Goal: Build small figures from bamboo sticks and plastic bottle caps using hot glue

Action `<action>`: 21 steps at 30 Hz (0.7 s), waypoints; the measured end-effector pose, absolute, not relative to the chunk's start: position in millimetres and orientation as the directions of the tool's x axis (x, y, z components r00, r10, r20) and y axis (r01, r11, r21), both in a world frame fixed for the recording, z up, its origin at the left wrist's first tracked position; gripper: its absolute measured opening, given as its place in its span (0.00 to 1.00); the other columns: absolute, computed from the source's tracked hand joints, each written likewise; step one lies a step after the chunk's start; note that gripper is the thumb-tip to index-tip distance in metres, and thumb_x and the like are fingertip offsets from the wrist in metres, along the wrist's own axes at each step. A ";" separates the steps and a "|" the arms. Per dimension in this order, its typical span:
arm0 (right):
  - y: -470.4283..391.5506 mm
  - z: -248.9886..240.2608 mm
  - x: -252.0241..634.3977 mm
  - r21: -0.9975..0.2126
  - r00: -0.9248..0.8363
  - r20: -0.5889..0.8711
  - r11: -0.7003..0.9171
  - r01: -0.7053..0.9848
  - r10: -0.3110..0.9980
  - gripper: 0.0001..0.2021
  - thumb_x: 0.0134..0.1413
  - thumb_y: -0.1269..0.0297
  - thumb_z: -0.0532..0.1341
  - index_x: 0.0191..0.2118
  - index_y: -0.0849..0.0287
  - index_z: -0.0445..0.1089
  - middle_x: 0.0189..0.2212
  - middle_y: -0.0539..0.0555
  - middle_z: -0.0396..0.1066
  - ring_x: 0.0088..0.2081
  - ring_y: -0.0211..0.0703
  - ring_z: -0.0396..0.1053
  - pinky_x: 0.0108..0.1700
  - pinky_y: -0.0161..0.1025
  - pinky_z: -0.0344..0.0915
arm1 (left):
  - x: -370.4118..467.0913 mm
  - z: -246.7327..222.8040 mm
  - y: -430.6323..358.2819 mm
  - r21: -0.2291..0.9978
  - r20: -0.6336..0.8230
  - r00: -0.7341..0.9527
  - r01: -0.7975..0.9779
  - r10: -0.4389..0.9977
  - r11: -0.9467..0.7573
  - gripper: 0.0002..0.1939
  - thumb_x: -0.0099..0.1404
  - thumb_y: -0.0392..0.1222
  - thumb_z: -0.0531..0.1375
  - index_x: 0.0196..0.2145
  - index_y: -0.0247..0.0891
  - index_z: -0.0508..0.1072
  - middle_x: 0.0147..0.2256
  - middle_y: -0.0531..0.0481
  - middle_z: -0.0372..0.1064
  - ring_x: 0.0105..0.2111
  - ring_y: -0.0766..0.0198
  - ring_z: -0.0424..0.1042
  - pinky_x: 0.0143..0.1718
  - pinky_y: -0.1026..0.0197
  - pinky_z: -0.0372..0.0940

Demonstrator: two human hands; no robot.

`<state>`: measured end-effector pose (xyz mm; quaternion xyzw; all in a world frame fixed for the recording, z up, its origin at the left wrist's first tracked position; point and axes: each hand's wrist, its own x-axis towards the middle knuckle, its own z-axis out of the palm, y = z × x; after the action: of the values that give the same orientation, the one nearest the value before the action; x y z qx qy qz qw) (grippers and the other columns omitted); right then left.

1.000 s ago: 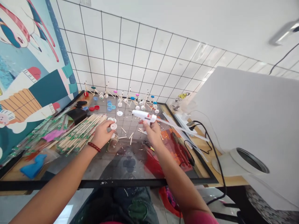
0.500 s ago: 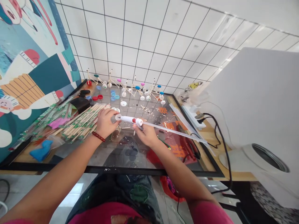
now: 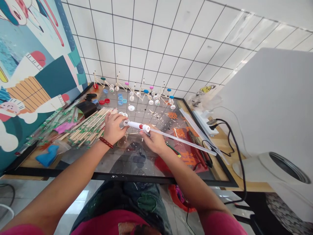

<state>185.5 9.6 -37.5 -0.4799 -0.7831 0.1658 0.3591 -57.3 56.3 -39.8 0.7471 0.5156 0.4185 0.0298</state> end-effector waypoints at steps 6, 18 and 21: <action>8.9 -36.6 185.3 -0.632 -0.263 0.398 0.470 0.616 0.879 0.18 0.73 0.49 0.62 0.58 0.52 0.80 0.49 0.60 0.85 0.49 0.58 0.81 0.54 0.49 0.76 | -56.9 -43.0 55.4 0.439 0.642 0.147 0.734 0.753 -0.518 0.10 0.63 0.41 0.70 0.43 0.45 0.84 0.46 0.45 0.84 0.53 0.44 0.81 0.76 0.35 0.54; 15.0 -40.8 192.0 -0.890 0.046 0.353 0.320 0.325 0.934 0.26 0.66 0.37 0.64 0.53 0.55 0.79 0.38 0.55 0.84 0.37 0.49 0.79 0.46 0.45 0.75 | -64.6 -41.3 65.6 0.590 0.629 -0.010 0.657 0.777 -0.469 0.15 0.57 0.45 0.72 0.43 0.42 0.84 0.42 0.46 0.75 0.43 0.52 0.77 0.51 0.48 0.76; 16.2 -41.9 193.0 -0.911 0.064 0.356 0.330 0.248 0.932 0.26 0.66 0.37 0.65 0.52 0.55 0.78 0.41 0.57 0.86 0.38 0.48 0.80 0.47 0.45 0.76 | -63.8 -39.7 64.1 0.659 0.587 -0.015 0.589 0.810 -0.467 0.15 0.58 0.45 0.70 0.44 0.40 0.84 0.42 0.46 0.77 0.36 0.57 0.74 0.43 0.53 0.75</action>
<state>193.0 16.2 -41.9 -0.4857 -0.6075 0.3145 0.5443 -63.8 64.1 -39.7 0.6931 0.5046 0.5030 0.1094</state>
